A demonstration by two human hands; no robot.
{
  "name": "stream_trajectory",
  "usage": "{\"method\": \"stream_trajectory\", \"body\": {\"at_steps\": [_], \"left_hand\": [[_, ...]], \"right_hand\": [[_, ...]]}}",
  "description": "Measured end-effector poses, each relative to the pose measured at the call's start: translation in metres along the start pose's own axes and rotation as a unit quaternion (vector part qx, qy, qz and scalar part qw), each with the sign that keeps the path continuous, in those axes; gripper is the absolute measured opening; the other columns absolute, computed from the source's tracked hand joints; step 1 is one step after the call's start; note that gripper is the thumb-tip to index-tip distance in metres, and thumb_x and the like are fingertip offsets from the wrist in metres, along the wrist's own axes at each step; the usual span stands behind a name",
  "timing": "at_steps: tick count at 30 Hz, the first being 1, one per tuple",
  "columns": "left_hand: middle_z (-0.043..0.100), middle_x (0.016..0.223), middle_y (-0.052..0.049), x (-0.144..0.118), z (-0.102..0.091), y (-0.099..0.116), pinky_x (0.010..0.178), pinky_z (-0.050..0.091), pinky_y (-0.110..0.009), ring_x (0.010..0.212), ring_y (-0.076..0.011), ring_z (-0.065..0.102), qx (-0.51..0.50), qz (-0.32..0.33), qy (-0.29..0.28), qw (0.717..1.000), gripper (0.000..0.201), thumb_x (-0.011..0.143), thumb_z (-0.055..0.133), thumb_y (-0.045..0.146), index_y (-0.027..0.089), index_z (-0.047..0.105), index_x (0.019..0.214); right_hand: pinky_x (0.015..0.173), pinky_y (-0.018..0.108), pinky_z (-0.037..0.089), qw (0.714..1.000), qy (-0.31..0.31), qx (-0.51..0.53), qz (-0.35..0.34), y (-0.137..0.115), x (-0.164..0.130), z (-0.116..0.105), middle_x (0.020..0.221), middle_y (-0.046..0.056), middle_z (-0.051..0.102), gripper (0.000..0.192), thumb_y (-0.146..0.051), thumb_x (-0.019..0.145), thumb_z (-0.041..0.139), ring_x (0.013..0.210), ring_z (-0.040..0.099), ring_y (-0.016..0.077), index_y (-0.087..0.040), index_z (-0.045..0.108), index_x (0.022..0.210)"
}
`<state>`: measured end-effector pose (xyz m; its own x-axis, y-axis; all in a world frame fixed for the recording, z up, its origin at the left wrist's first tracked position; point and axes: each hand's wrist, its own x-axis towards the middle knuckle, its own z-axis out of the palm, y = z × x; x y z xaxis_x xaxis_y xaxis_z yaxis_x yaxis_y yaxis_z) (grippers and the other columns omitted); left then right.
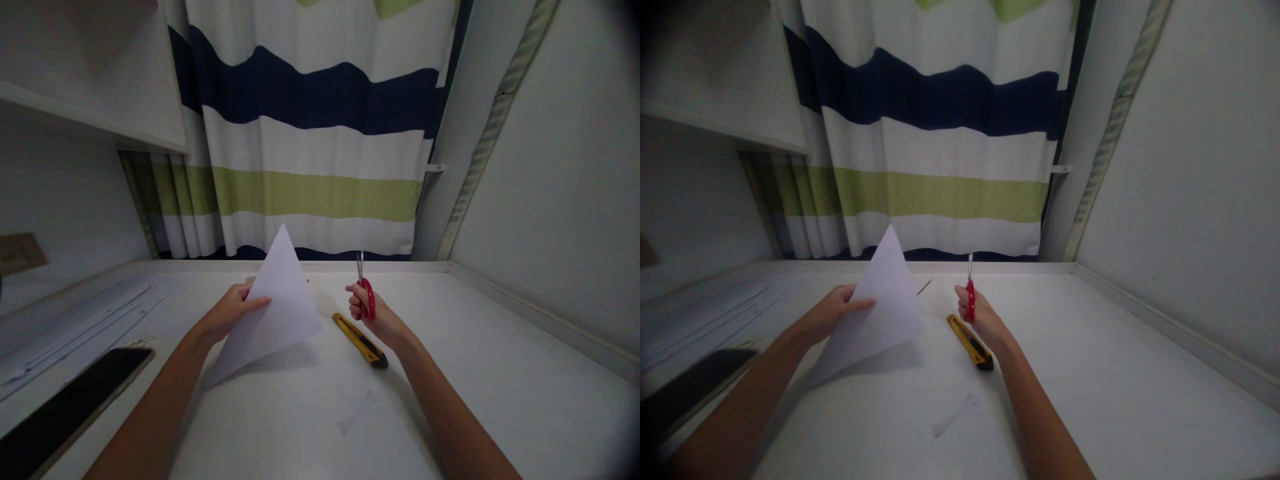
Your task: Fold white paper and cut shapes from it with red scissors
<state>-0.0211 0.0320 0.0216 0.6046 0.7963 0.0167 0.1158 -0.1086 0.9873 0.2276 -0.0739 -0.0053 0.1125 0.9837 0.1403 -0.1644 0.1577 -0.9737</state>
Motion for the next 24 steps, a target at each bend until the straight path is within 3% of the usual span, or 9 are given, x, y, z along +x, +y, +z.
{"method": "stream_trajectory", "body": {"at_steps": [2, 4, 7, 16, 24], "left_hand": [[0.064, 0.073, -0.002, -0.001, -0.005, 0.001, 0.05, 0.045, -0.024, 0.059, -0.0156, 0.059, -0.002, -0.005, 0.006, 1.0, 0.029, 0.062, 0.062, 0.031, 0.014, 0.057, 0.085], [0.064, 0.071, -0.002, -0.002, -0.008, 0.002, 0.049, 0.044, -0.023, 0.057, -0.0149, 0.058, -0.005, -0.01, 0.014, 1.0, 0.031, 0.062, 0.062, 0.031, 0.014, 0.057, 0.088], [0.065, 0.068, -0.002, -0.004, -0.011, 0.004, 0.048, 0.043, -0.023, 0.055, -0.0141, 0.058, -0.006, -0.012, 0.031, 0.999, 0.035, 0.061, 0.062, 0.03, 0.014, 0.056, 0.092], [0.065, 0.07, -0.002, -0.007, -0.013, 0.005, 0.05, 0.044, -0.024, 0.056, -0.0157, 0.059, 0.023, -0.001, 0.038, 0.999, 0.038, 0.06, 0.061, 0.032, 0.015, 0.057, 0.093], [0.066, 0.071, -0.002, -0.004, -0.012, 0.003, 0.052, 0.045, -0.025, 0.059, -0.0165, 0.06, 0.048, 0.011, 0.036, 0.998, 0.032, 0.061, 0.061, 0.032, 0.015, 0.059, 0.088]], "right_hand": [[0.055, 0.023, 0.028, 0.985, -0.156, 0.06, 0.039, -0.004, -0.01, 0.001, 0.069, -0.001, 0.033, 0.051, -0.056, 0.067, 0.047, 0.057, 0.032, 0.0078, -0.014, 0.041, 0.096], [0.055, 0.024, 0.028, 0.953, -0.284, 0.076, 0.072, -0.006, -0.018, 0.004, 0.071, 0.0, 0.034, 0.063, -0.065, 0.058, 0.048, 0.06, 0.032, 0.0088, -0.013, 0.041, 0.094], [0.054, 0.025, 0.026, 0.919, -0.37, 0.078, 0.111, -0.008, -0.026, 0.008, 0.07, 0.001, 0.033, 0.067, -0.068, 0.055, 0.046, 0.059, 0.029, 0.0088, -0.013, 0.041, 0.092], [0.05, 0.023, 0.023, 0.898, -0.392, 0.068, 0.191, -0.003, -0.027, 0.011, 0.063, -0.002, 0.03, 0.056, -0.064, 0.067, 0.036, 0.052, 0.028, 0.0069, -0.012, 0.044, 0.085], [0.047, 0.022, 0.028, 0.914, -0.365, 0.038, 0.171, 0.0, -0.028, 0.015, 0.064, -0.001, 0.036, 0.06, -0.067, 0.067, 0.028, 0.051, 0.032, 0.0068, -0.012, 0.044, 0.086]]}}
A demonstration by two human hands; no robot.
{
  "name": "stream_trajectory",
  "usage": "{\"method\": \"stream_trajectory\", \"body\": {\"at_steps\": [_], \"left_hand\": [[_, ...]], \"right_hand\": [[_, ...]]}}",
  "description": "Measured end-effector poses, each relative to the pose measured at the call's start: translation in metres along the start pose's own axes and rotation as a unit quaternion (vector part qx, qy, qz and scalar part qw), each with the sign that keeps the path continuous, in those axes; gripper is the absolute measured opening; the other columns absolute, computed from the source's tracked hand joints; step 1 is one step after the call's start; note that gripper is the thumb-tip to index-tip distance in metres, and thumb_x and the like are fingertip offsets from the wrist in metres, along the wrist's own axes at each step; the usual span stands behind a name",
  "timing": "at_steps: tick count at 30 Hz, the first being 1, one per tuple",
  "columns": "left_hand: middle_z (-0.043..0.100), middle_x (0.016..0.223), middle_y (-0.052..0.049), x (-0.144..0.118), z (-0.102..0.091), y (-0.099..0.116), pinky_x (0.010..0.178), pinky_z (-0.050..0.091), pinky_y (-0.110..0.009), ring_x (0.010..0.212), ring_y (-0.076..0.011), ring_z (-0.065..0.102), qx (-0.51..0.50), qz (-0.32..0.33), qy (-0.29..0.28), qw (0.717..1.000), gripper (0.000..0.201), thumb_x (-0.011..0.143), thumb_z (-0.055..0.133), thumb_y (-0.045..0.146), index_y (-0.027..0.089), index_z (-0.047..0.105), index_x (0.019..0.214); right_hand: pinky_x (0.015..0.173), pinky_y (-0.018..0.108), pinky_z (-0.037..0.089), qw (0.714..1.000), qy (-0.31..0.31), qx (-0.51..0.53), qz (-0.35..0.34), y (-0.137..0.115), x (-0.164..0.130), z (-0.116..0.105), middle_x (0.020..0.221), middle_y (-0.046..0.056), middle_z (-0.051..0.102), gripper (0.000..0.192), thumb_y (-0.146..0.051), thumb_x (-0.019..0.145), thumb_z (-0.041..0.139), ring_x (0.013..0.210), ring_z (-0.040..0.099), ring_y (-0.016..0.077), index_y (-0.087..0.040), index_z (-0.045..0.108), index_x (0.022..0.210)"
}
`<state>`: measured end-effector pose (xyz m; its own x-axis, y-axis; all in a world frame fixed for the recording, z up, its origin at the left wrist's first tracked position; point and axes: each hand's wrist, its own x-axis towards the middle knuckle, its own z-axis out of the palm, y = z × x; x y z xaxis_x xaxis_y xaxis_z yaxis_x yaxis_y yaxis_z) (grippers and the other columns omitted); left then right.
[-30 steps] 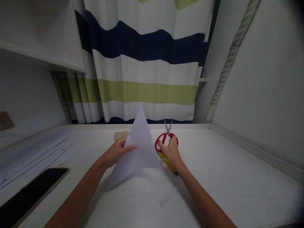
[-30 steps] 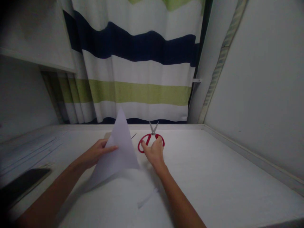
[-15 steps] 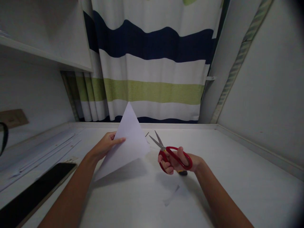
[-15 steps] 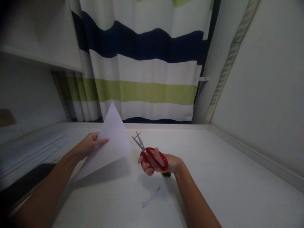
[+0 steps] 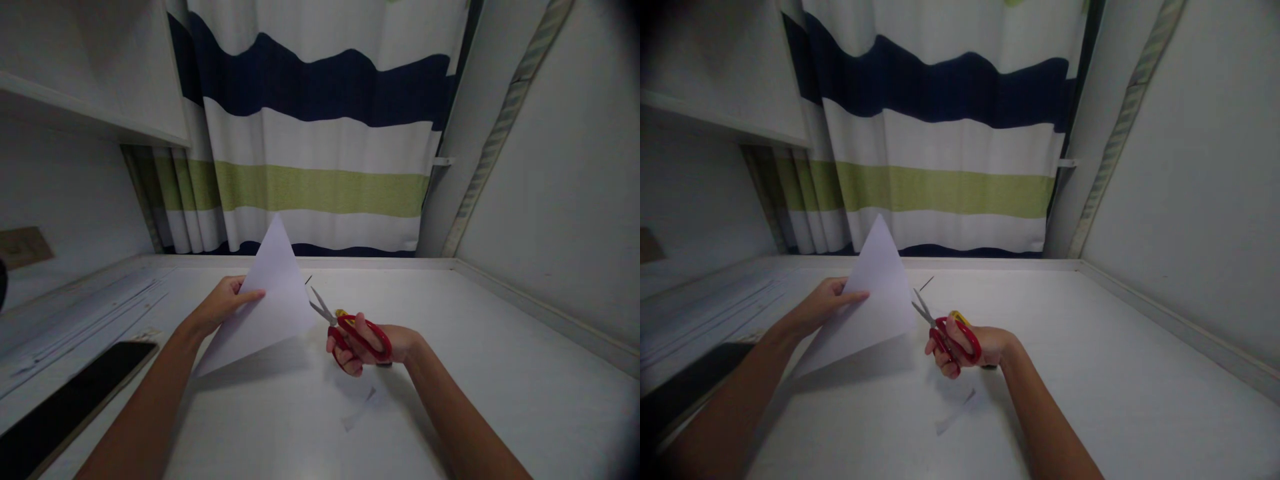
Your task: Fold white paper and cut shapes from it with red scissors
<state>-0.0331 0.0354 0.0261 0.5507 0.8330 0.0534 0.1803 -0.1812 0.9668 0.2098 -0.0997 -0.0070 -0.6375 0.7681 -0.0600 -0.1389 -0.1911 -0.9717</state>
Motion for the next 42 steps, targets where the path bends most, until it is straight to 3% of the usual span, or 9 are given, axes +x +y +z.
{"method": "stream_trajectory", "body": {"at_steps": [10, 17, 24, 36, 42], "left_hand": [[0.066, 0.07, -0.001, 0.0, 0.008, 0.001, 0.049, 0.045, -0.024, 0.056, -0.0163, 0.06, -0.003, -0.004, -0.017, 1.0, 0.03, 0.061, 0.061, 0.031, 0.016, 0.059, 0.087], [0.065, 0.067, -0.003, -0.003, 0.021, 0.009, 0.047, 0.044, -0.025, 0.054, -0.0175, 0.059, 0.006, -0.018, -0.027, 0.999, 0.029, 0.059, 0.061, 0.033, 0.014, 0.06, 0.08], [0.063, 0.06, 0.0, -0.006, 0.032, 0.014, 0.042, 0.041, -0.022, 0.048, -0.0147, 0.056, 0.005, -0.03, -0.015, 0.999, 0.026, 0.058, 0.061, 0.033, 0.014, 0.059, 0.076], [0.063, 0.059, -0.001, -0.004, 0.034, 0.013, 0.041, 0.04, -0.023, 0.047, -0.0155, 0.056, 0.013, -0.03, -0.012, 0.999, 0.028, 0.058, 0.061, 0.034, 0.013, 0.059, 0.075], [0.063, 0.057, 0.0, -0.001, 0.032, 0.014, 0.042, 0.041, -0.023, 0.046, -0.0146, 0.056, 0.022, -0.041, -0.007, 0.999, 0.025, 0.057, 0.062, 0.032, 0.013, 0.059, 0.072]], "right_hand": [[0.049, 0.023, 0.026, 0.999, 0.042, 0.008, 0.007, -0.003, 0.007, 0.005, 0.063, -0.002, 0.035, 0.057, -0.064, 0.07, 0.03, 0.05, 0.035, 0.0065, -0.011, 0.043, 0.088], [0.048, 0.024, 0.022, 0.999, 0.047, -0.005, -0.003, -0.009, 0.01, 0.012, 0.06, -0.002, 0.032, 0.052, -0.066, 0.067, 0.031, 0.05, 0.03, 0.0065, -0.014, 0.037, 0.07], [0.049, 0.022, 0.021, 0.995, 0.049, 0.082, -0.038, -0.006, 0.012, 0.01, 0.06, -0.004, 0.027, 0.042, -0.061, 0.072, 0.031, 0.05, 0.025, 0.0058, -0.019, 0.028, 0.075], [0.048, 0.022, 0.022, 0.996, 0.065, 0.032, -0.047, -0.006, 0.011, 0.009, 0.059, -0.004, 0.029, 0.046, -0.064, 0.069, 0.03, 0.049, 0.026, 0.0058, -0.018, 0.031, 0.074], [0.048, 0.021, 0.023, 0.996, 0.056, 0.063, -0.04, -0.007, 0.01, 0.009, 0.06, -0.004, 0.029, 0.044, -0.061, 0.071, 0.031, 0.049, 0.027, 0.0051, -0.018, 0.032, 0.075]]}}
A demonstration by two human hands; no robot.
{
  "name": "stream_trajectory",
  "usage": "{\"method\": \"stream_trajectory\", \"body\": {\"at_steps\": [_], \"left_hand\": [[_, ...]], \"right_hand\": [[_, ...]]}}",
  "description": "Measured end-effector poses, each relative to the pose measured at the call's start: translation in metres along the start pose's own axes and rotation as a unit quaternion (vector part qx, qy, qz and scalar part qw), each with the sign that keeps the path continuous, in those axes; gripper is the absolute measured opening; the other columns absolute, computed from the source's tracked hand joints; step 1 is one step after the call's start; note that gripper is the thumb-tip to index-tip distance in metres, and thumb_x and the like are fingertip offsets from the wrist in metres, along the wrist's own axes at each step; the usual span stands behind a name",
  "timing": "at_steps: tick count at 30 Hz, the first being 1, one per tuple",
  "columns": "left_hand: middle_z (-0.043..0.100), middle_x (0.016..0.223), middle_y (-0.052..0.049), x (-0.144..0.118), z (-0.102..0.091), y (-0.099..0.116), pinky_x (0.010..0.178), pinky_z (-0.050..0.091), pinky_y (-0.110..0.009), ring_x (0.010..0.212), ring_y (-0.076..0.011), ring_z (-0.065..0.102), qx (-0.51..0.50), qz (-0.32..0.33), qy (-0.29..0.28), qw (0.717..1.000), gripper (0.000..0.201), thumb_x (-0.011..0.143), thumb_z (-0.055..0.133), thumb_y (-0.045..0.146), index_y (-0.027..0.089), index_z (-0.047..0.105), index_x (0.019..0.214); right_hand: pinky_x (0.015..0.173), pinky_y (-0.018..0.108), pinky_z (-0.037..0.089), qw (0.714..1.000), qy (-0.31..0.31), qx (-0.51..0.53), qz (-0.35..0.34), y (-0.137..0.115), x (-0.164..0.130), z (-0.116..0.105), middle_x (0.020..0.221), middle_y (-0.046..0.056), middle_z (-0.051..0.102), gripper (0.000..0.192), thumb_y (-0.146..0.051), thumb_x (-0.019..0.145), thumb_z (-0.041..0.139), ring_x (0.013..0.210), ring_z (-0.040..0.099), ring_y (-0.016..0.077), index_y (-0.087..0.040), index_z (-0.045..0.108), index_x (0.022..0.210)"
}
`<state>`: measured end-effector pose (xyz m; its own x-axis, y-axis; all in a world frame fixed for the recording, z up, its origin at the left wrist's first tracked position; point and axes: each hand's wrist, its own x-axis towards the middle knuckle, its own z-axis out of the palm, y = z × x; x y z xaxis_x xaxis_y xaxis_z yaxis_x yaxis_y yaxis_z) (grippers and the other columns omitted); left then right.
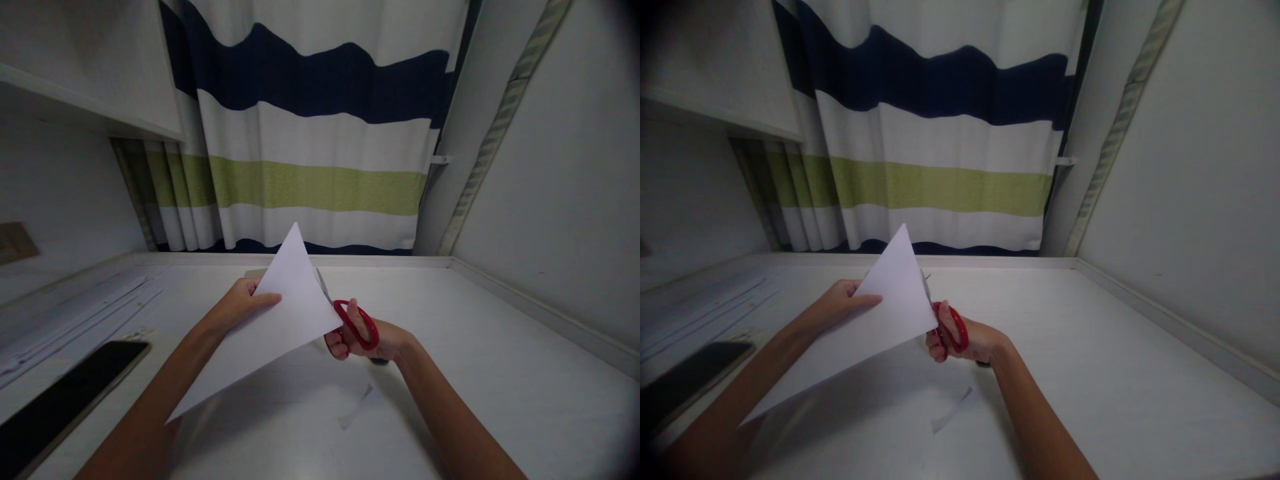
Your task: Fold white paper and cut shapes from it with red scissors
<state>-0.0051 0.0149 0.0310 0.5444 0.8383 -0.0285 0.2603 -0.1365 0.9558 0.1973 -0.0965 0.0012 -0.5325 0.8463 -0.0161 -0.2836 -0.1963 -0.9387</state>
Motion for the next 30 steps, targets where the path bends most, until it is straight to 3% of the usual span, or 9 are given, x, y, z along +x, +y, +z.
{"method": "stream_trajectory", "body": {"at_steps": [16, 30], "left_hand": [[0.062, 0.056, 0.0, 0.0014, 0.0017, -0.0002, 0.041, 0.04, -0.022, 0.045, -0.0134, 0.055, -0.014, -0.016, -0.023, 1.0, 0.023, 0.057, 0.063, 0.03, 0.012, 0.059, 0.071], [0.062, 0.058, -0.001, -0.0008, 0.0079, -0.0032, 0.041, 0.041, -0.022, 0.046, -0.0138, 0.056, -0.021, -0.008, -0.032, 0.999, 0.024, 0.058, 0.062, 0.032, 0.012, 0.059, 0.072]], "right_hand": [[0.048, 0.021, 0.018, 1.0, 0.003, 0.0, 0.017, -0.0024, 0.0011, 0.0022, 0.058, -0.004, 0.029, 0.045, -0.062, 0.07, 0.034, 0.048, 0.025, 0.0052, -0.018, 0.03, 0.071], [0.048, 0.023, 0.022, 0.998, 0.005, -0.052, -0.024, 0.0006, -0.0003, -0.0019, 0.057, -0.004, 0.032, 0.043, -0.059, 0.075, 0.027, 0.048, 0.03, 0.0063, -0.017, 0.034, 0.071]]}}
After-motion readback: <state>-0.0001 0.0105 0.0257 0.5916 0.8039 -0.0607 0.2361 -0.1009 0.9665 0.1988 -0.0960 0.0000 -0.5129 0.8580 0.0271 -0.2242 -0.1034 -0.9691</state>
